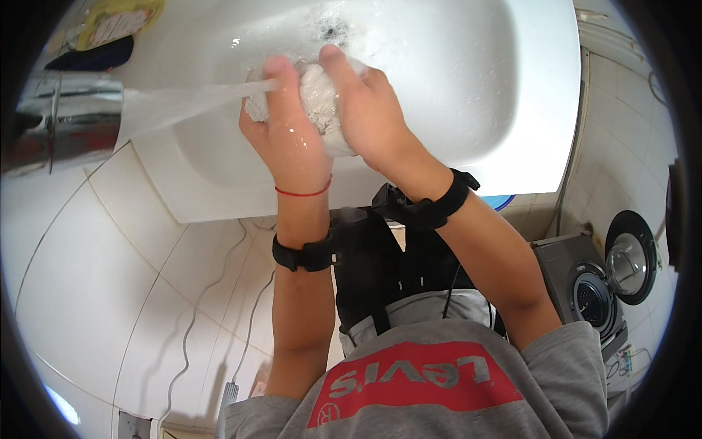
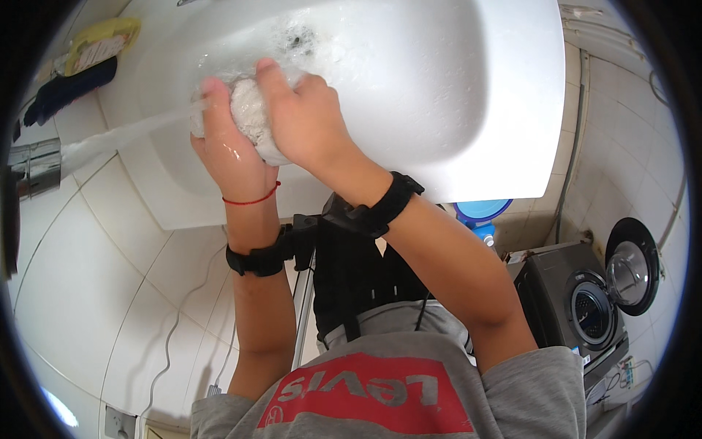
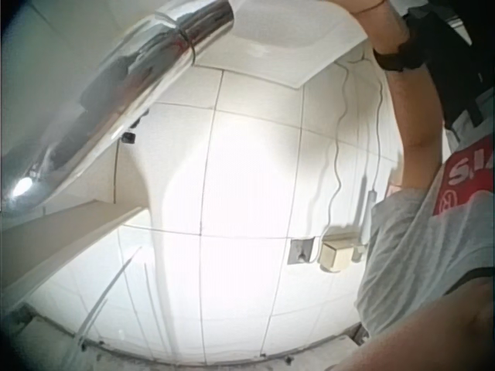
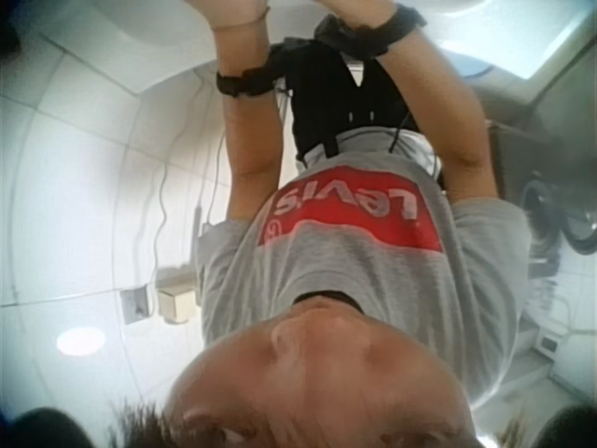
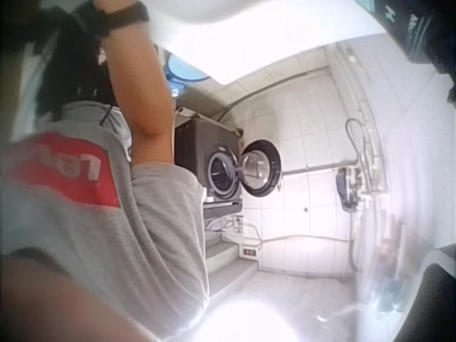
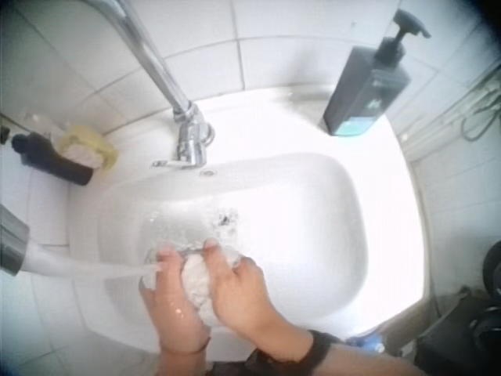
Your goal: The person washes a small white cloth in a bathroom sink. They repeatedly wet the cloth under running water, squeeze it to remove excess water, and wring it out by hand. The process involves continuous manipulation of the cloth to ensure it is thoroughly soaked and rinsed.
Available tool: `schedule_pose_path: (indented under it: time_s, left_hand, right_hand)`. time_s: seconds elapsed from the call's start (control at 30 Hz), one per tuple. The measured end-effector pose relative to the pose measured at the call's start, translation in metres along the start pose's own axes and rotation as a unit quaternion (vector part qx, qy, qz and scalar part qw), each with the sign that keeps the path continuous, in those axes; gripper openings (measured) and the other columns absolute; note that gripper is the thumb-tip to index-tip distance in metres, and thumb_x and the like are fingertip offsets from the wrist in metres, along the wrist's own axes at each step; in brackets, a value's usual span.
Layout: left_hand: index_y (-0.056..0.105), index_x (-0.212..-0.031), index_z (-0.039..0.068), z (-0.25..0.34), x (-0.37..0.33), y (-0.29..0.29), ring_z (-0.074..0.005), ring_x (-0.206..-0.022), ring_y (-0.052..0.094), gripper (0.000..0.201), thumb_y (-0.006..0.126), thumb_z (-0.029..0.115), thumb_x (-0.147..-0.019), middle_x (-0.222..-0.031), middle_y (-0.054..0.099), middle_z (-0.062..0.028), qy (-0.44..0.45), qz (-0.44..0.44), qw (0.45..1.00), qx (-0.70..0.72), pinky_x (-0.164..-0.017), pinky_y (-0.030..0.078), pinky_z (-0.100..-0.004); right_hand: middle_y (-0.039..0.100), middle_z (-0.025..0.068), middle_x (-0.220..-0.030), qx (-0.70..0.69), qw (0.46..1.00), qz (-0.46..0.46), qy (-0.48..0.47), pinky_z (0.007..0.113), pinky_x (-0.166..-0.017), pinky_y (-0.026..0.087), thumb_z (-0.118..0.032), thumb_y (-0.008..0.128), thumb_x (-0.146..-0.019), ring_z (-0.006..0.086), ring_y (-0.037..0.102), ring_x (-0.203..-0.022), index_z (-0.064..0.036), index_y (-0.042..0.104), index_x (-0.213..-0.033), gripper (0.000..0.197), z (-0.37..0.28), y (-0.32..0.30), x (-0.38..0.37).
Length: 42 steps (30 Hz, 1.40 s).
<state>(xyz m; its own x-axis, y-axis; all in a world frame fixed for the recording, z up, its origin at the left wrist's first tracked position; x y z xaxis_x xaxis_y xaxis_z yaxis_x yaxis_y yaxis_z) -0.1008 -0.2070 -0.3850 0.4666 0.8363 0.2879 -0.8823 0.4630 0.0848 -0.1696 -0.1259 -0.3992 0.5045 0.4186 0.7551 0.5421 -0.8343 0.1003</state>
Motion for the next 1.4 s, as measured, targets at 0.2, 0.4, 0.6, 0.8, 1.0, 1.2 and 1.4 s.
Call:
schedule_pose_path:
  time_s: [0.2, 0.4, 0.6, 0.8, 1.0, 1.2, 1.4]
  left_hand:
    - [0.06, -0.107, 0.001, -0.013, -0.003, -0.001, -0.0169, -0.085, 0.065, 0.03, 0.052, 0.03, -0.104, -0.094, 0.064, -0.0047, -0.141, 0.04, 0.974, 0.173, -0.072, 0.055, -0.0353]
    - [0.055, -0.12, 0.002, -0.025, -0.005, -0.009, -0.0258, -0.097, 0.066, 0.037, 0.049, 0.034, -0.103, -0.109, 0.065, -0.0101, -0.265, 0.015, 0.939, 0.219, -0.082, 0.055, -0.0373]
    - [0.054, -0.124, 0.0, -0.001, 0.004, -0.001, -0.022, -0.115, 0.06, 0.039, 0.046, 0.034, -0.106, -0.121, 0.061, -0.0095, -0.085, -0.049, 0.978, 0.187, -0.099, 0.049, -0.0379]
    - [0.047, -0.134, 0.01, -0.006, 0.021, 0.004, -0.0178, -0.124, 0.051, 0.039, 0.044, 0.038, -0.108, -0.132, 0.053, -0.0052, -0.129, -0.002, 0.98, 0.15, -0.1, 0.047, -0.0349]
    - [0.056, -0.112, 0.008, -0.02, 0.008, -0.014, -0.0151, -0.101, 0.056, 0.032, 0.046, 0.037, -0.106, -0.106, 0.057, -0.0004, -0.19, -0.016, 0.935, 0.298, -0.086, 0.049, -0.0299]
    - [0.059, -0.115, 0.004, -0.033, 0.009, -0.018, -0.0156, -0.097, 0.059, 0.028, 0.053, 0.028, -0.102, -0.105, 0.062, -0.0037, -0.099, -0.052, 0.976, 0.185, -0.085, 0.05, -0.0313]
    - [0.058, -0.123, 0.001, -0.019, 0.01, -0.021, -0.0144, -0.107, 0.057, 0.027, 0.062, 0.008, -0.097, -0.116, 0.062, -0.0036, -0.057, -0.017, 0.996, 0.065, -0.093, 0.047, -0.0297]
  right_hand:
    - [0.05, 0.0129, -0.048, 0.095, 0.95, 0.081, -0.286, 0.036, -0.043, 0.038, -0.03, 0.057, -0.099, 0.0227, 0.049, -0.041, 0.0019, 0.056, -0.073, 0.042, 0.001, -0.004, -0.001]
    - [0.048, 0.0111, -0.046, 0.21, 0.862, 0.048, -0.46, 0.033, -0.038, 0.034, -0.03, 0.061, -0.098, 0.0215, 0.047, -0.038, -0.0003, 0.054, -0.069, 0.042, -0.008, -0.02, 0.0]
    - [0.056, 0.0095, -0.055, 0.063, 0.962, -0.006, -0.267, 0.03, -0.043, 0.042, -0.039, 0.067, -0.095, 0.0158, 0.053, -0.044, 0.0044, 0.059, -0.092, 0.044, -0.022, -0.021, -0.003]
    - [0.064, 0.019, -0.093, 0.008, 0.97, 0.02, -0.243, 0.037, -0.062, 0.051, -0.041, 0.076, -0.083, 0.0242, 0.065, -0.08, 0.0012, 0.06, -0.106, 0.05, -0.003, 0.016, -0.01]
    - [0.06, 0.0066, -0.081, 0.196, 0.88, 0.099, -0.422, 0.039, -0.06, 0.049, -0.027, 0.075, -0.076, 0.0276, 0.062, -0.076, -0.0078, 0.064, -0.087, 0.024, -0.005, 0.032, 0.005]
    - [0.062, 0.0115, -0.074, 0.201, 0.808, 0.114, -0.543, 0.031, -0.05, 0.046, -0.02, 0.073, -0.082, 0.0252, 0.058, -0.056, -0.0031, 0.064, -0.084, 0.02, -0.006, 0.019, 0.005]
    - [0.069, 0.008, -0.093, 0.066, 0.972, -0.08, -0.209, 0.029, -0.068, 0.053, -0.035, 0.073, -0.087, 0.0206, 0.068, -0.083, -0.0067, 0.068, -0.105, 0.034, 0.007, -0.009, 0.001]
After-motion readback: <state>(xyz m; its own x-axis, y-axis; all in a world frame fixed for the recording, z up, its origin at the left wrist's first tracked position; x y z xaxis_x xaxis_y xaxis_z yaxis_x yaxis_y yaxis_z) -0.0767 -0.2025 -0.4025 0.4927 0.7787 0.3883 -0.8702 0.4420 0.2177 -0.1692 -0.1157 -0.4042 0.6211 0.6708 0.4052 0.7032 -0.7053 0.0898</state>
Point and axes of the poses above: each hand's wrist, its own x-axis away from the middle knuckle, its own y-axis out of the palm, z = x × y, the point moved 3 cm from there along -x, towards the middle knuckle
